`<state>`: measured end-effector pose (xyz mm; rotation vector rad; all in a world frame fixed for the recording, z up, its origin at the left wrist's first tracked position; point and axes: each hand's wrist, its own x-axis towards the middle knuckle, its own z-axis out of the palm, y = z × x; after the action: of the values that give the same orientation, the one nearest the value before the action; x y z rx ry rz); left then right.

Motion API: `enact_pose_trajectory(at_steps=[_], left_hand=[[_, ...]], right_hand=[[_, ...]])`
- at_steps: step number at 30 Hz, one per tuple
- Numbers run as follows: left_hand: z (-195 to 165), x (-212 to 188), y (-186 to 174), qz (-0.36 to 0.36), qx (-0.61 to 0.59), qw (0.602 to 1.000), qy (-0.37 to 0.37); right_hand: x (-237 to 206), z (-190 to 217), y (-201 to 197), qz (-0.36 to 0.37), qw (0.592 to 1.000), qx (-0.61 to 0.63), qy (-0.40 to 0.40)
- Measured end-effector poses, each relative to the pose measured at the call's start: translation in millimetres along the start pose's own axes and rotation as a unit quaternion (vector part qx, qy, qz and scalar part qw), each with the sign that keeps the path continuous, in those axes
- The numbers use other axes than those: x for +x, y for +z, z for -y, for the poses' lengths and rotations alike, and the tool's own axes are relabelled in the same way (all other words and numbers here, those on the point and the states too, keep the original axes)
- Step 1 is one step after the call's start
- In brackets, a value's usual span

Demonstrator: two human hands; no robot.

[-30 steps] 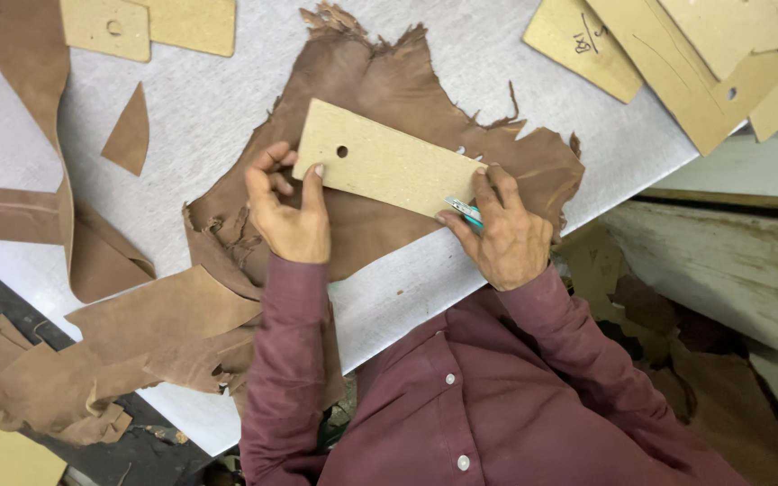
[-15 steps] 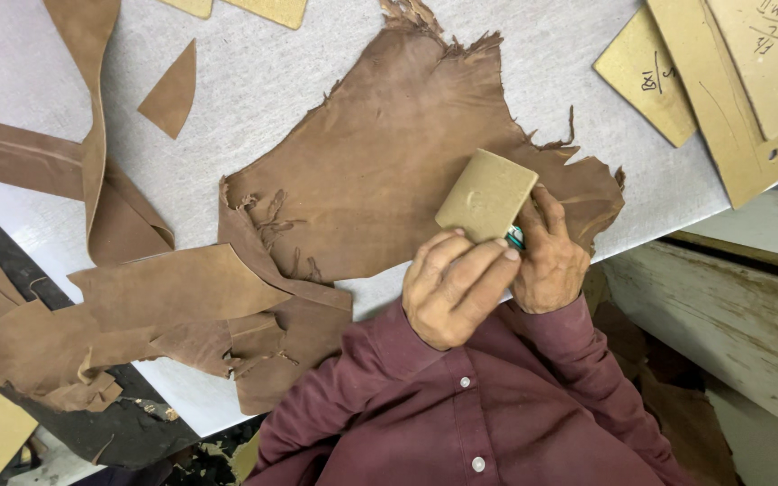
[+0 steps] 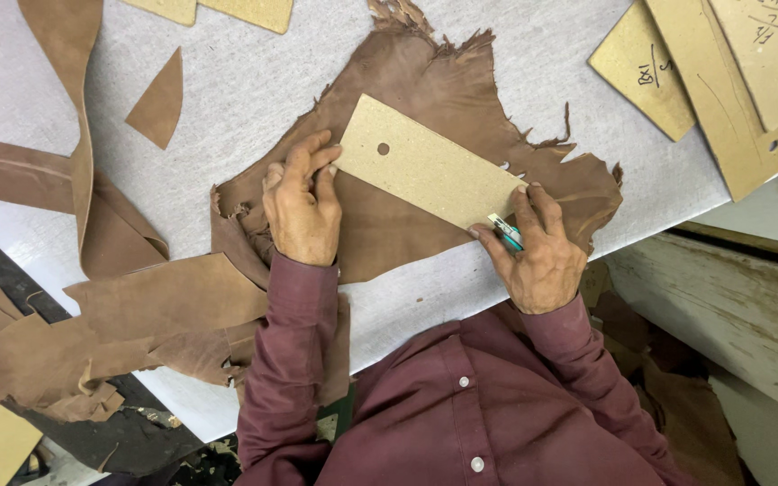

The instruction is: The person uses a utility knife to cut brown leather pieces along the edges of cardboard templates on a white worktable. They repeatedly position templates, cut around them, remove the cut leather pieces, and set them aside while handling additional templates and leather scraps.

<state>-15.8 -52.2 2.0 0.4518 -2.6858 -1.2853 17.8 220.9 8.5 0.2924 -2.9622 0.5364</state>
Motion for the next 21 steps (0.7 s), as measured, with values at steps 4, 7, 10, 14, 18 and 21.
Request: enact_pose_trajectory(at_steps=[4,7,10,14,18,21], left_hand=[[0,2,-4,0.012,-0.022,1.0,0.016],[6,1,-4,0.015,-0.034,0.999,0.005],[11,-2,-1,0.006,-0.027,0.999,0.028],[13,-4,0,-0.007,-0.016,0.998,0.053],[13,-7,-2,0.0,-0.012,0.999,0.047],[13,-12,-4,-0.007,0.021,0.998,0.051]], right_hand=[[-1,-1,-1,0.015,1.0,0.022,0.008],[-2,-4,-2,0.012,1.0,0.028,0.003],[-4,-11,-5,0.013,0.998,0.056,-0.002],[-7,-18,-3,0.017,0.996,0.085,-0.004],[-11,-21,1,0.006,0.994,0.105,-0.001],[-12,-22,3,0.003,0.994,0.113,-0.003]])
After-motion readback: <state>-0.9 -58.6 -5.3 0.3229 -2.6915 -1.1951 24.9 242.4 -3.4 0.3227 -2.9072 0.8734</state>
